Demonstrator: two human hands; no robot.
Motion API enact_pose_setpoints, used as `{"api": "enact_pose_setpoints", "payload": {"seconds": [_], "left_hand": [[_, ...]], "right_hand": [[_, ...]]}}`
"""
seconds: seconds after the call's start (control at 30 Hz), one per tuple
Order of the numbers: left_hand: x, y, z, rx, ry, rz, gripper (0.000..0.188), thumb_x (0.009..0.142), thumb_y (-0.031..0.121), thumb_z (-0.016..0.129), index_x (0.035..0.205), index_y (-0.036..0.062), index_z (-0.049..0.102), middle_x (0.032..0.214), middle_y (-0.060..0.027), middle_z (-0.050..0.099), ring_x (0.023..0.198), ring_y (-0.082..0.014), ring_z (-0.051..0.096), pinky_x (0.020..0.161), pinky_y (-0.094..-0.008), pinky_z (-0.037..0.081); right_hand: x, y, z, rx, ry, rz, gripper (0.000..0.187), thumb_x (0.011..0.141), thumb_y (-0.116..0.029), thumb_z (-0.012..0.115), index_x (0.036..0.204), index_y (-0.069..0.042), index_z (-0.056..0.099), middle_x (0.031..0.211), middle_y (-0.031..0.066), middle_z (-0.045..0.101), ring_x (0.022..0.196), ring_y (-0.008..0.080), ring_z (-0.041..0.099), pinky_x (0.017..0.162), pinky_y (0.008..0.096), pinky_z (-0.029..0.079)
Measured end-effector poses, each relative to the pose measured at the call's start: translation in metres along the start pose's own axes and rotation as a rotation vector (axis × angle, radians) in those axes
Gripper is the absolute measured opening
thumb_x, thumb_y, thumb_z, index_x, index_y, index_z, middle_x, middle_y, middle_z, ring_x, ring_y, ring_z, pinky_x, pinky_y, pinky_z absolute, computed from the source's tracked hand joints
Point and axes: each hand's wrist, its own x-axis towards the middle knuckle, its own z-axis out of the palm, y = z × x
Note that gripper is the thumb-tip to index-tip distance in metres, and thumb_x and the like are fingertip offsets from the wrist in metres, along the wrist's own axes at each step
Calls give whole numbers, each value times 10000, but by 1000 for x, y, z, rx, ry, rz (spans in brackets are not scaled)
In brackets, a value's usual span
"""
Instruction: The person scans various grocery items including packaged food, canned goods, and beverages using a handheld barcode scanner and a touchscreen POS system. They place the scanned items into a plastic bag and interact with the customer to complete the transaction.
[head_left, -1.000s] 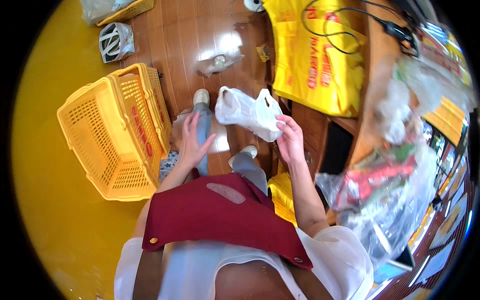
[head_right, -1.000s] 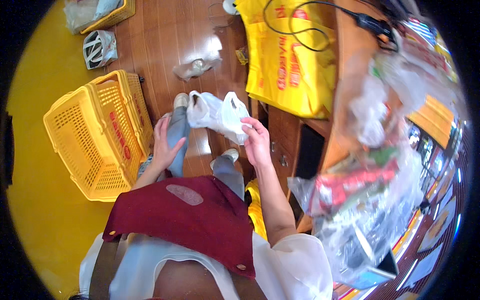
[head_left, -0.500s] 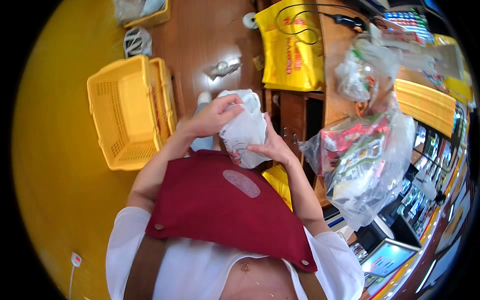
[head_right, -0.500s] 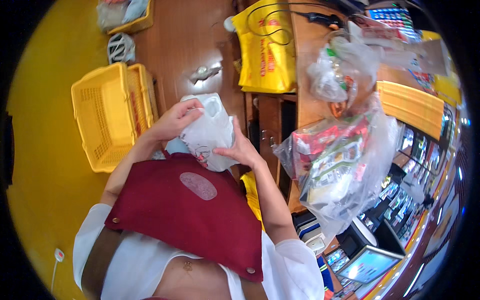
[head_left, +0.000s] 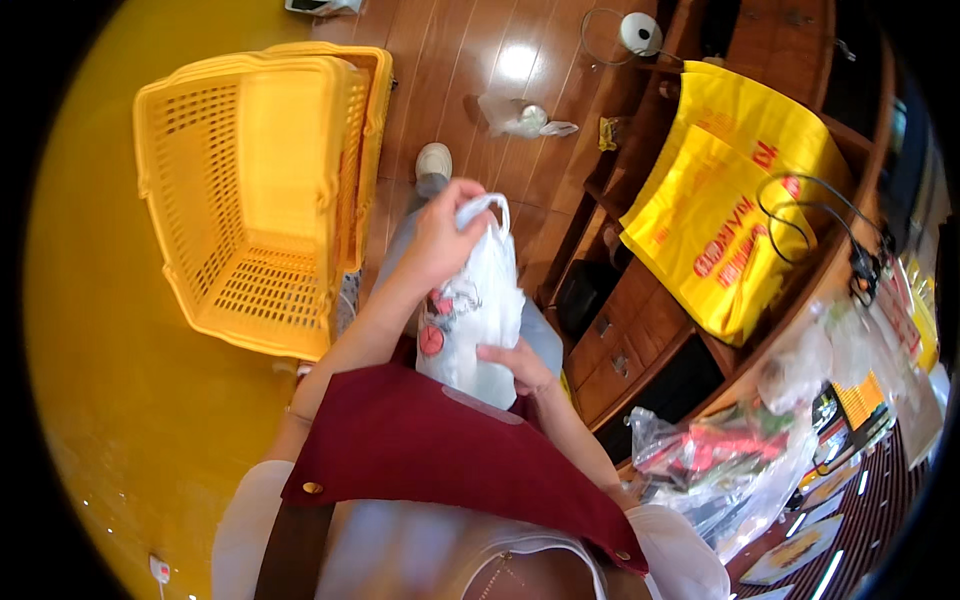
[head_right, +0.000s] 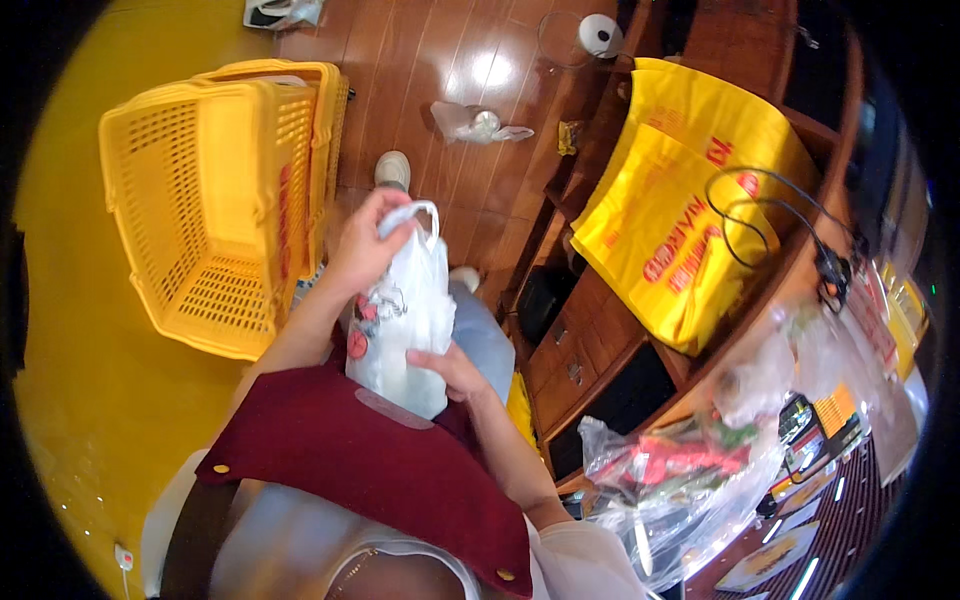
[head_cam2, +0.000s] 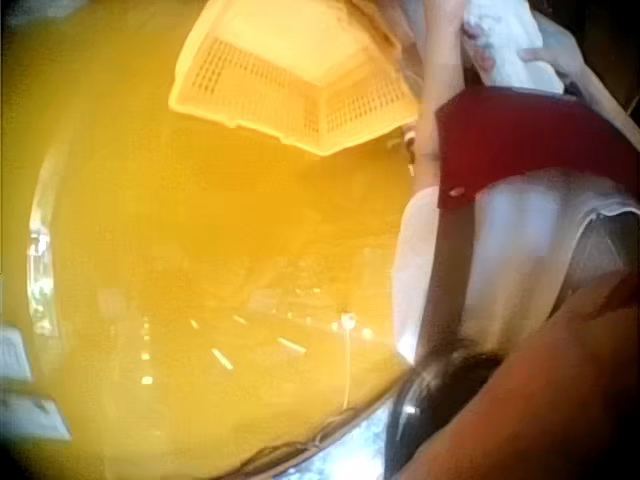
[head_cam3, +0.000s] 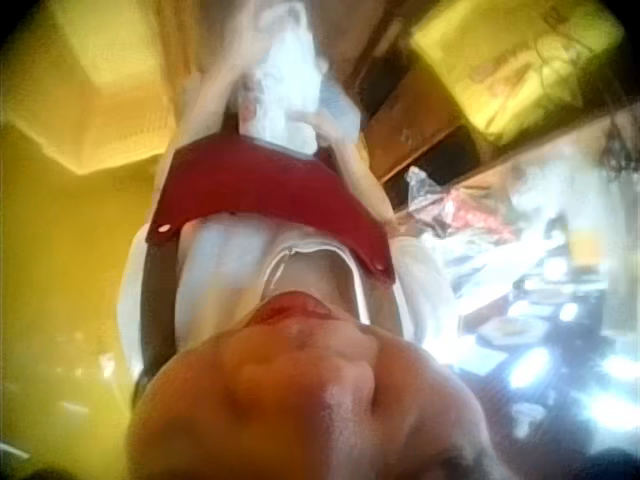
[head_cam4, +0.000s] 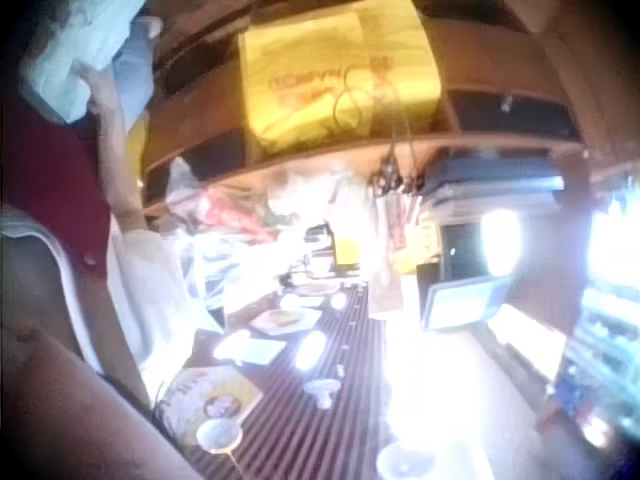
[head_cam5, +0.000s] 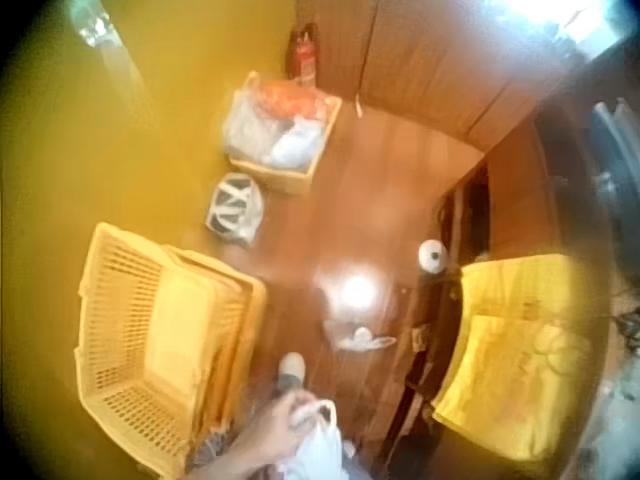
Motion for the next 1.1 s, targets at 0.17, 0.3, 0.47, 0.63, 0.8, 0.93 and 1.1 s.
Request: {"api": "enact_pose_setpoints", "payload": {"seconds": [0.17,0.3,0.47,0.63,0.8,0.93,1.1], "left_hand": [[69,-10,23,325,538,199,369,813,58,598,1168,54,499,1164,-169,432,1030,-294,488,838,-373,443],[81,-76,64,-101,341,-31,395,854,39,558,1232,57,444,1173,-140,427,1094,-243,457,853,-334,475],[81,-126,85,-91,82,-281,389,871,3,525,1244,59,431,1147,-102,459,955,-174,556,817,-288,477],[99,-124,81,-57,-15,-198,356,847,-14,541,1194,26,471,1094,-132,487,879,-184,595,768,-276,497],[112,-122,71,89,-98,-262,321,841,-27,536,1157,6,491,1080,-114,499,909,-174,568,797,-271,473],[112,-125,76,167,-144,-246,298,840,-29,534,1135,-7,502,1043,-112,507,906,-176,564,794,-270,468],[107,-136,90,155,-169,-269,298,840,-14,543,1135,2,512,1039,-114,505,871,-181,571,759,-278,479]], "right_hand": [[80,-58,-86,38,294,-140,622,761,-99,723,1299,-3,425,1181,103,566,1089,239,544,931,373,444],[153,-115,-187,301,244,-408,556,812,-86,644,1306,18,410,1222,133,546,1111,284,540,976,412,424],[235,-207,-280,396,431,-746,510,877,-149,558,1331,11,391,1314,167,479,1200,326,471,1034,488,354],[251,-317,-382,652,466,-1222,444,916,-247,502,1282,2,468,1329,174,471,1237,334,437,1066,504,307],[211,-361,-480,-141,657,-1509,534,882,-321,553,1285,16,455,1343,173,456,1236,311,439,1061,459,317],[255,-336,-427,-472,1244,-1420,659,868,-351,595,1347,22,339,1407,177,363,1297,305,344,1077,413,284],[312,-265,-255,-1083,761,-1211,660,763,-70,651,1341,0,339,1332,174,384,1294,309,319,1060,411,292]]}}
